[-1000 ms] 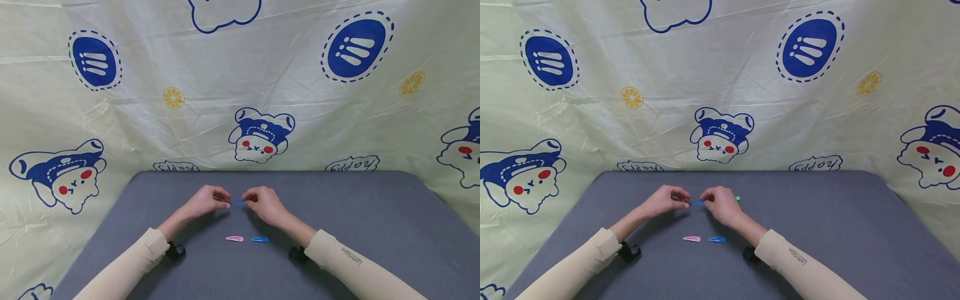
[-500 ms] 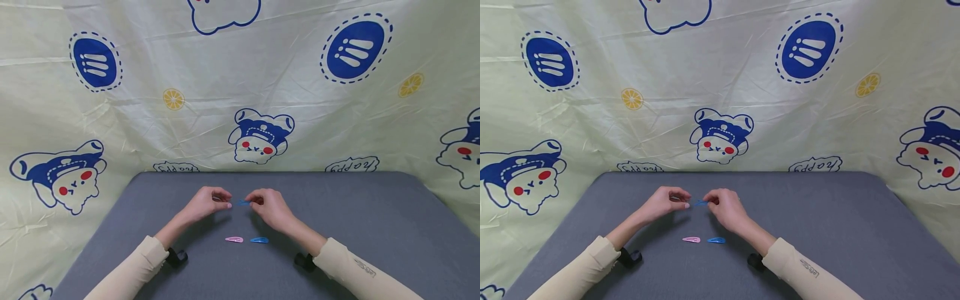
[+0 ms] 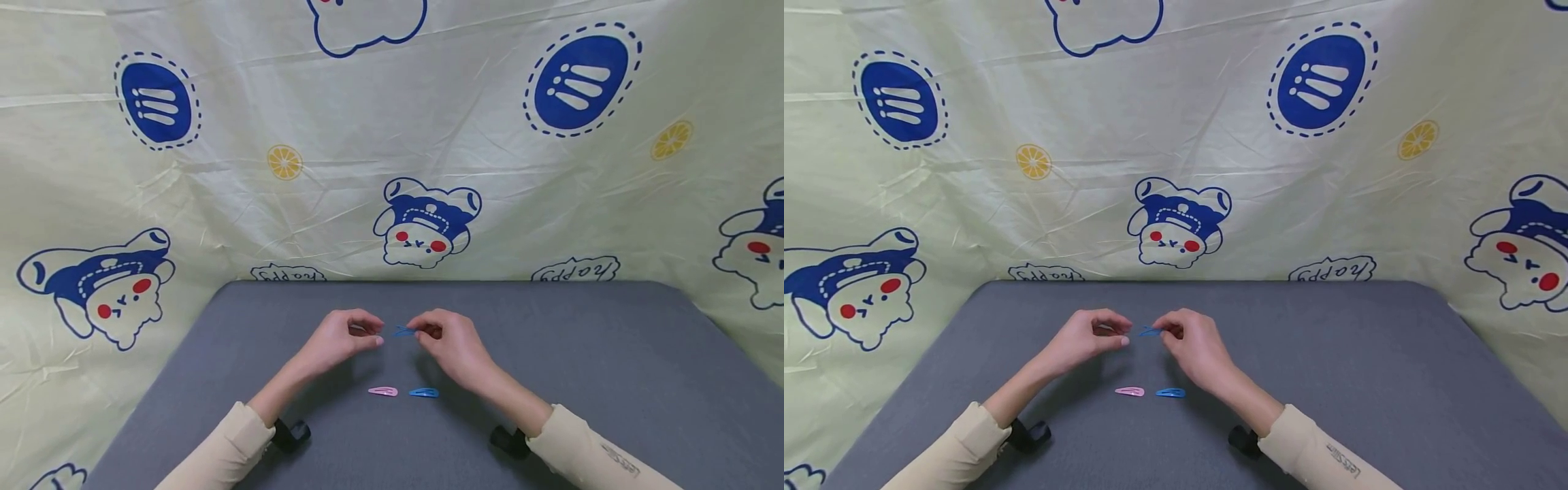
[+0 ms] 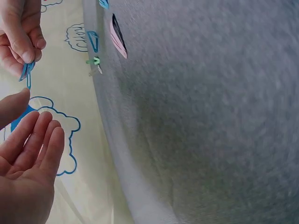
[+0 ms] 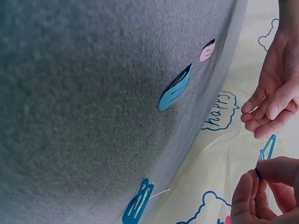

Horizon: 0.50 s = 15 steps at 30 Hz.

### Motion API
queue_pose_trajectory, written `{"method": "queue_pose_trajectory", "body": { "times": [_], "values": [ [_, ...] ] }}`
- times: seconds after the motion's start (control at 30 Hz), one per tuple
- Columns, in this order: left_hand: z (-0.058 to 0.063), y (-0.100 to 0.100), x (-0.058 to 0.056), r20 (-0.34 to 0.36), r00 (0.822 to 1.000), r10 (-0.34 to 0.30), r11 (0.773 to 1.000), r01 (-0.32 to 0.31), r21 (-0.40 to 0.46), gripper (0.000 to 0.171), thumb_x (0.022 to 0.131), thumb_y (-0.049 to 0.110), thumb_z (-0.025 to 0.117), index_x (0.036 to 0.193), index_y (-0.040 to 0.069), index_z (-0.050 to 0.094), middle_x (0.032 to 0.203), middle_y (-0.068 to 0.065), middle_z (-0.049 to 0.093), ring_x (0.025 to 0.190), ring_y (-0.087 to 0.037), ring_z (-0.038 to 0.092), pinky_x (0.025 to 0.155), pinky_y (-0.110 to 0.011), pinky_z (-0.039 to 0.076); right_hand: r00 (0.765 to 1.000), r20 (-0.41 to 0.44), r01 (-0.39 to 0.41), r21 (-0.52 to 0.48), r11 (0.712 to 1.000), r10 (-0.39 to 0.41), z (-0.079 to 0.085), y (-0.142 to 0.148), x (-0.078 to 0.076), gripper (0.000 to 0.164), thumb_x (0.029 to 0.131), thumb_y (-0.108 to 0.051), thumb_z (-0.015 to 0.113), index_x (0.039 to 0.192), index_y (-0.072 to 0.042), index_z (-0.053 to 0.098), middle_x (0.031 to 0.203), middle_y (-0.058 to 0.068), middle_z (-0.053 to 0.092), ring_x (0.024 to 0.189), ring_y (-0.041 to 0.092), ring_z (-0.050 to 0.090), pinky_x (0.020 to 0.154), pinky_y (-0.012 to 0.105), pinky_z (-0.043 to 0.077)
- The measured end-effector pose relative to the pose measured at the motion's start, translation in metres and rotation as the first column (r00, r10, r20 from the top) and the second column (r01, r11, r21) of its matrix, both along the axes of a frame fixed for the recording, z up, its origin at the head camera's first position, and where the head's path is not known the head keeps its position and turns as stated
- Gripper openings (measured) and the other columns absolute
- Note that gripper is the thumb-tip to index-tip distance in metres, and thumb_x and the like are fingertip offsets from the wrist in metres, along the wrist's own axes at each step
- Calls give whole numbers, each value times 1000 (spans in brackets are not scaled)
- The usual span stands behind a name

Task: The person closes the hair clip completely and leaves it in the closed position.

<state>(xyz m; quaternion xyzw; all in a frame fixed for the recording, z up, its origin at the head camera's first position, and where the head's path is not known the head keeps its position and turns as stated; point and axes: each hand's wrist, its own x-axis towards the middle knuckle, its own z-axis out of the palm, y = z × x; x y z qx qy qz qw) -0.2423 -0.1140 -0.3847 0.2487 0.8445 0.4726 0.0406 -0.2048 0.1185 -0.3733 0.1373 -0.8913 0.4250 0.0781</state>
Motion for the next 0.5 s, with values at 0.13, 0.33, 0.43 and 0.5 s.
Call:
{"method": "queue_pose_trajectory", "body": {
  "times": [0.13,0.33,0.43,0.5],
  "values": [
    [4,2,7,-13,1000,0,1000,1,19,24,87,15,75,111,11,72,108,-8,70,95,-14,64,88,-34,52,1000,-28,5,-6,1000,-5,3,3,8,16,90,-5,71,98,-19,76,91,-7,64,77,15,57,67,29,52],
    [10,6,19,-39,999,-4,999,5,34,22,89,18,75,110,14,72,107,-4,70,96,-14,63,91,-38,51,992,-124,0,-26,1000,-3,5,9,20,18,90,-5,71,99,-20,75,89,-10,63,77,11,58,65,28,52],
    [13,7,26,-47,999,-5,999,8,44,21,89,18,75,109,14,73,108,-3,69,95,-15,63,92,-42,50,986,-165,-11,-37,999,4,5,11,26,17,91,-6,70,100,-20,75,89,-9,64,78,8,58,66,28,52],
    [15,8,30,-51,999,-4,999,7,53,21,89,18,75,109,14,73,107,-2,69,95,-15,63,92,-45,50,983,-185,-18,-46,999,9,5,13,29,17,91,-6,70,100,-19,76,90,-6,65,78,7,58,68,28,52]
  ]
}}
